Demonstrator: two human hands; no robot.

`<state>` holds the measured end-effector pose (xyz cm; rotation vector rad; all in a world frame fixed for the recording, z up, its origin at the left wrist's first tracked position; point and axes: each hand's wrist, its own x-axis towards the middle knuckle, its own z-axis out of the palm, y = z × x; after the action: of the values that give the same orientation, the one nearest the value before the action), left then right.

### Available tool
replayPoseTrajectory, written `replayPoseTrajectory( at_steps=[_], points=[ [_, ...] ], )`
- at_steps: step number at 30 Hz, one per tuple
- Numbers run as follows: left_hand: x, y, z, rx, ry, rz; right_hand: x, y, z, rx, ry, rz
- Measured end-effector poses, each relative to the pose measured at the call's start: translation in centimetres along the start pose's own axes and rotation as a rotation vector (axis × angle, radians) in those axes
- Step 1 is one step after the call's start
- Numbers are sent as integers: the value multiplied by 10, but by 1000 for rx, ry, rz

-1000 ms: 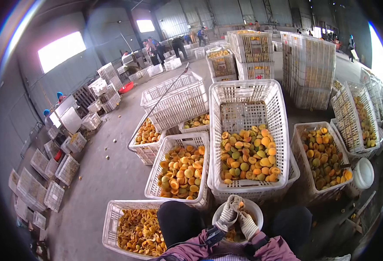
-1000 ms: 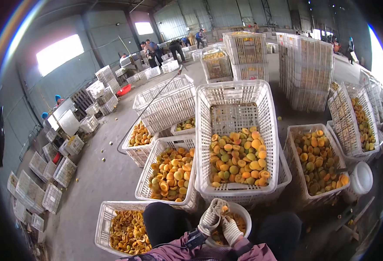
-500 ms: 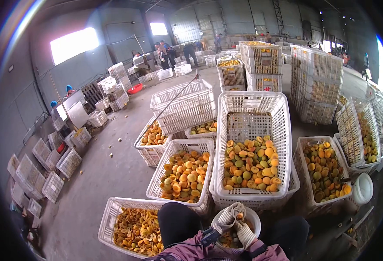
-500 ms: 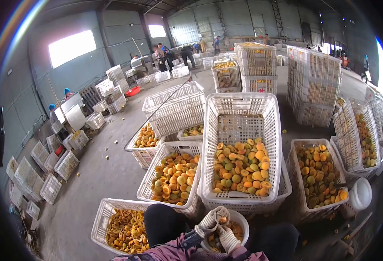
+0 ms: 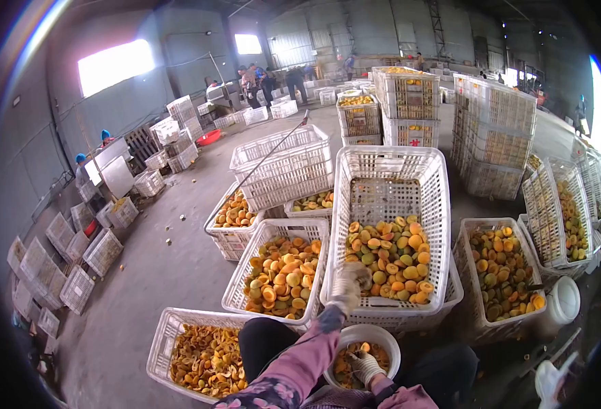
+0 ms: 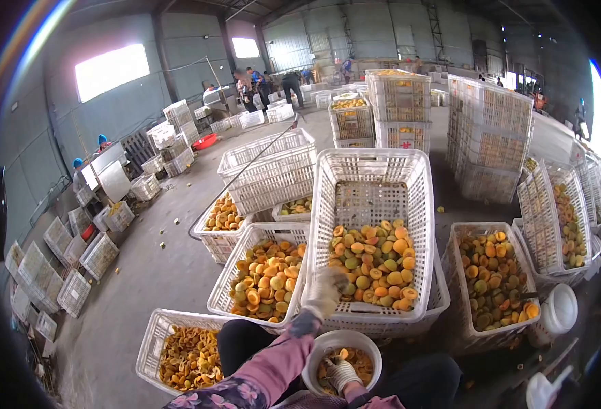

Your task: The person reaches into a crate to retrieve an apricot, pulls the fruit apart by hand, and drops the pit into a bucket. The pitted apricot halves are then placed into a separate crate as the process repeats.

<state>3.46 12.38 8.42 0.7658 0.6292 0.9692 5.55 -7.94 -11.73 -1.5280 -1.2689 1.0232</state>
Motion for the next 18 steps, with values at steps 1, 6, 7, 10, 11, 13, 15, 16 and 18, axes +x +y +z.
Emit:
replayPoseTrajectory(
  at_steps=[1, 6, 7, 10, 11, 13, 15, 16, 18],
  points=[
    [20, -12, 0, 769, -83, -63, 5, 2, -2, -93, 48, -20],
    [34, -33, 7, 2034, -484, -290, -22, -156, -56, 622, 67, 689],
    [26, -24, 14, 2095, -579, -401, -24, -156, -57, 622, 65, 692],
    [59, -62, -29, 2003, -295, -402, -21, -158, -62, 642, 29, 683],
    [56, -59, -27, 2012, -257, -381, -23, -160, -63, 639, 47, 663],
    [49, -53, -23, 2027, -181, -338, -27, -159, -64, 632, 66, 645],
    [44, -44, -20, 2115, -299, -354, -28, -149, -65, 588, 34, 643],
    [36, -35, -16, 2137, -289, -276, -30, -141, -64, 562, 46, 607],
    [62, -57, -53, 2027, -340, -81, -27, -119, -62, 33, 3, 258]
  ],
)
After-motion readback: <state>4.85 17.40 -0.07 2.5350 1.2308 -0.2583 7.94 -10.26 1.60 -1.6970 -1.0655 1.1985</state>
